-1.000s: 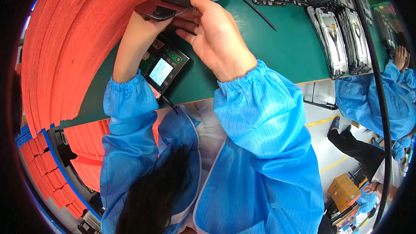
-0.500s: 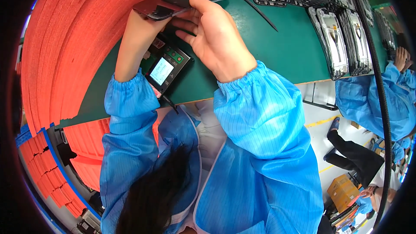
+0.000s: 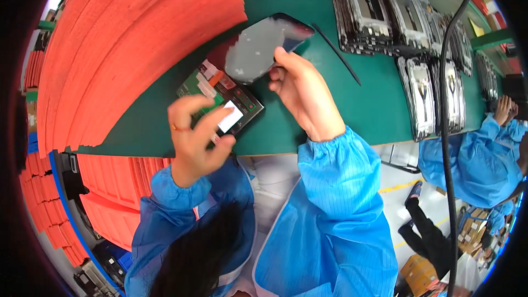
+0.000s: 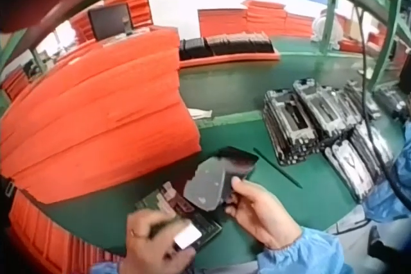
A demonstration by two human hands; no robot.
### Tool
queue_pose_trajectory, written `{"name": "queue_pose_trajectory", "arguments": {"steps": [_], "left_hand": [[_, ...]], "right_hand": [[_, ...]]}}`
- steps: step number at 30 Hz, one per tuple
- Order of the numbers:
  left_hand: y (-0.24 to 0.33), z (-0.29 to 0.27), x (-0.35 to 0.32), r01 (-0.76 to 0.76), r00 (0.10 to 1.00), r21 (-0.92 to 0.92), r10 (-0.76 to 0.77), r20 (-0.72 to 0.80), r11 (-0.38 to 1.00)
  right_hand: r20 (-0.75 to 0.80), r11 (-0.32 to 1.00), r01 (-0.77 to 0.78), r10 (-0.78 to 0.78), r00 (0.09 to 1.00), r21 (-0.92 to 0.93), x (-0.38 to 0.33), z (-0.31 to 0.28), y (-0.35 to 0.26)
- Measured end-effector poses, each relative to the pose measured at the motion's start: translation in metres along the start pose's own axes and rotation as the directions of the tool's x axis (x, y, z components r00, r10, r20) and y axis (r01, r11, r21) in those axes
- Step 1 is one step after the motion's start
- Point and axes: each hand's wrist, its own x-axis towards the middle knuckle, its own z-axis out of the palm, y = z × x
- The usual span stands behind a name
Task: Connecting and testing smartphone screen panels to the phone chassis at a production line.
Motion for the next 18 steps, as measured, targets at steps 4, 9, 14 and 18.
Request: {"name": "queue_pose_trajectory", "arguments": {"steps": [4, 9, 14, 18], "left_hand": [[0.004, 0.006, -0.001, -0.107, 0.993, 0.107, 0.101, 0.061, 0.988], [-0.002, 0.013, -0.008, -0.121, 0.99, 0.173, 0.105, 0.097, 0.977], [-0.003, 0.018, -0.01, -0.115, 0.99, 0.218, 0.093, 0.108, 0.969], [-0.002, 0.02, -0.01, -0.103, 0.991, 0.213, 0.082, 0.104, 0.972]], "right_hand": [[0.074, 0.999, 0.05, -0.048, 0.996, -0.02, -0.006, -0.008, -0.001], [-0.007, 0.984, 0.079, -0.082, 0.997, -0.159, -0.016, -0.009, -0.001], [0.071, 0.979, 0.066, -0.053, 0.996, -0.192, -0.024, 0.003, -0.007], [0.09, 0.973, 0.058, -0.039, 0.995, -0.225, -0.03, 0.002, -0.008]]}}
